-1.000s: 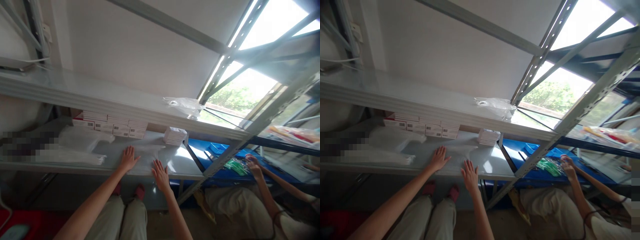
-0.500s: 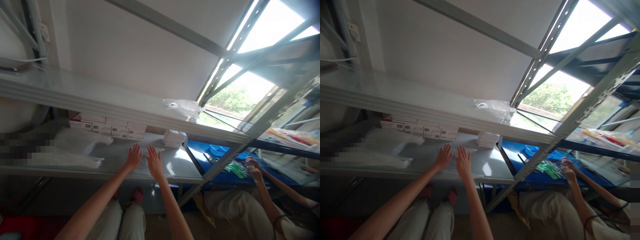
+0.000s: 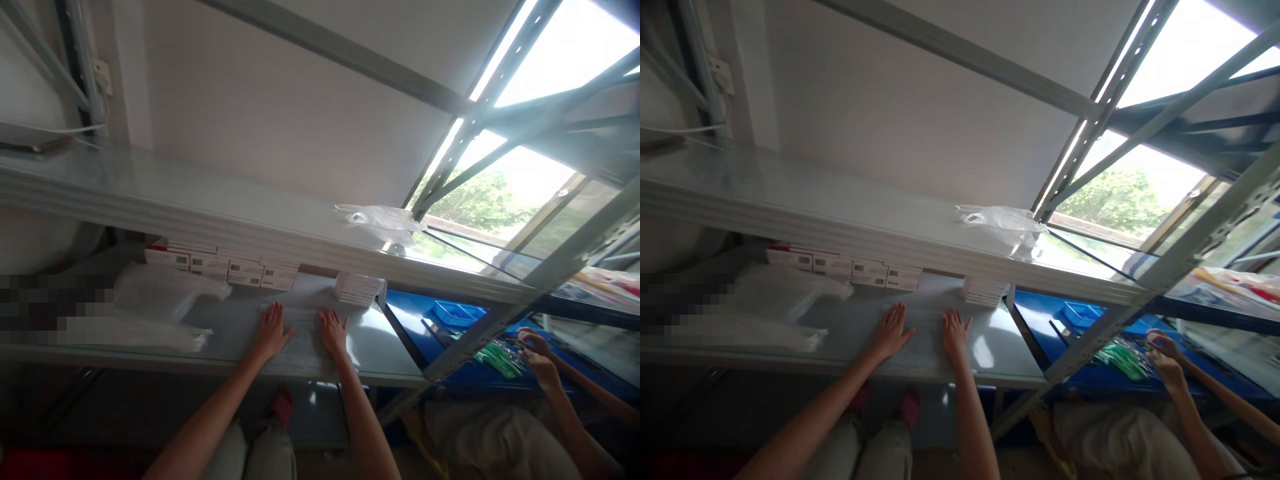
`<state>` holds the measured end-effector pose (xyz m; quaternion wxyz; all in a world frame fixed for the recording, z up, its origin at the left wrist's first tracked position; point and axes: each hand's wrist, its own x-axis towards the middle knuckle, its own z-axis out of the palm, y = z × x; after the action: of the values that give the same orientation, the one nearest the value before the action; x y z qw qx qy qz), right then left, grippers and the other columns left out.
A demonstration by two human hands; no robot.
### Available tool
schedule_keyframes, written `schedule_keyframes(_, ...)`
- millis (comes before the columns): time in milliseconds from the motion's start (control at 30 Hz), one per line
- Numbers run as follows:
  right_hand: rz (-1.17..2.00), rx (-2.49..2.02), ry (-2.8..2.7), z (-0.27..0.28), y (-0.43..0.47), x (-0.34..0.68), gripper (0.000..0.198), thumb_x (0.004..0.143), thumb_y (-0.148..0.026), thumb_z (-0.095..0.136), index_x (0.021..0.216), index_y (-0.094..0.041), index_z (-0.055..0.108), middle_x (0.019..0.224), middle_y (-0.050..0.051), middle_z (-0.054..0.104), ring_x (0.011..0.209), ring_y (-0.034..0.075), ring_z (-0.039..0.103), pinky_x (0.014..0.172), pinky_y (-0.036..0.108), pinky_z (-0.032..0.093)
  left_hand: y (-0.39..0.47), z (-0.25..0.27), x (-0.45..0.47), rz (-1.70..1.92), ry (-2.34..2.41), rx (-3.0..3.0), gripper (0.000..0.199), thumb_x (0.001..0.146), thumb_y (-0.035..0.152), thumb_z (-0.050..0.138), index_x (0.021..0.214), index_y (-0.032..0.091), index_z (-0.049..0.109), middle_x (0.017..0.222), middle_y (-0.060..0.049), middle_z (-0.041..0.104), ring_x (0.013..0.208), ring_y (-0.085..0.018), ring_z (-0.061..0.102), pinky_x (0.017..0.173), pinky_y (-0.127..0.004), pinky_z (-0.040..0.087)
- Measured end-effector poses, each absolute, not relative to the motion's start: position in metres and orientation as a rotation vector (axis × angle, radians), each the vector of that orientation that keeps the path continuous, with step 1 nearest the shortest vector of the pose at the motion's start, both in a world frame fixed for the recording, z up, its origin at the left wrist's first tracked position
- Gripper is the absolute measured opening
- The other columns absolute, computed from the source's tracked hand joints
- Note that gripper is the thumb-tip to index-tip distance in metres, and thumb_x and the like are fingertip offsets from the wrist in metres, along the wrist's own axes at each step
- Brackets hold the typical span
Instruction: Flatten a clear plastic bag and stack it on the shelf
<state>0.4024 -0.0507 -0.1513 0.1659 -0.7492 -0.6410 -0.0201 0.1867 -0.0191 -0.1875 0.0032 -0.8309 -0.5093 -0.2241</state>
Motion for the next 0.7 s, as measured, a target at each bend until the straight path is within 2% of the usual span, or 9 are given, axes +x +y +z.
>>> schedule_keyframes(200,-0.021,-2.202,-1.785,-0.146,-0.052,0.441,0.044,0.098,-0.033,0.025,0.137,-0.028,0.047,0.139,0.006,0.049,0.133,0.024,0.035,0.110,0.060,0.012,-0.017,-0.190,0.187,-0.786,-1.565,-2.607,0.070,0.096,0.051,0.030,0.148,0.006,0.022,0.152,-0.020,0.022,0.142,-0.031,0.017,0.113,-0.054,0.018)
schedule_keyframes(300,-0.029,-2.163,-1.816,-0.143,-0.046,0.447,0.038,0.096,-0.034,0.035,0.126,-0.031,0.058,0.132,0.005,0.055,0.124,0.025,0.043,0.109,0.059,0.013,-0.019,-0.187,0.187,-0.801,-1.614,-2.582,0.064,0.097,0.047,0.028,0.148,0.009,0.024,0.152,-0.018,0.023,0.142,-0.030,0.016,0.112,-0.056,0.018)
schedule_keyframes(400,-0.030,-2.152,-1.825,-0.139,-0.040,0.452,0.034,0.093,-0.037,0.040,0.115,-0.032,0.066,0.124,0.004,0.059,0.118,0.025,0.047,0.107,0.054,0.020,-0.022,-0.182,0.187,-0.770,-1.661,-2.565,0.061,0.097,0.046,0.029,0.145,0.008,0.032,0.151,-0.018,0.025,0.142,-0.031,0.018,0.112,-0.057,0.018)
schedule_keyframes(533,-0.016,-2.190,-1.716,-0.142,-0.039,0.459,0.037,0.093,-0.040,0.038,0.118,-0.033,0.064,0.126,0.004,0.057,0.117,0.026,0.047,0.102,0.050,0.029,-0.026,-0.177,0.187,-0.708,-1.707,-2.562,0.063,0.094,0.049,0.034,0.141,0.007,0.040,0.149,-0.020,0.030,0.141,-0.032,0.022,0.113,-0.056,0.018)
schedule_keyframes(700,0.001,-2.170,-1.646,-0.152,-0.041,0.464,0.042,0.092,-0.045,0.033,0.121,-0.032,0.062,0.128,0.004,0.055,0.118,0.026,0.047,0.101,0.051,0.030,-0.031,-0.170,0.186,-0.727,-1.742,-2.573,0.064,0.093,0.047,0.040,0.143,0.007,0.036,0.150,-0.020,0.027,0.141,-0.033,0.019,0.114,-0.057,0.014)
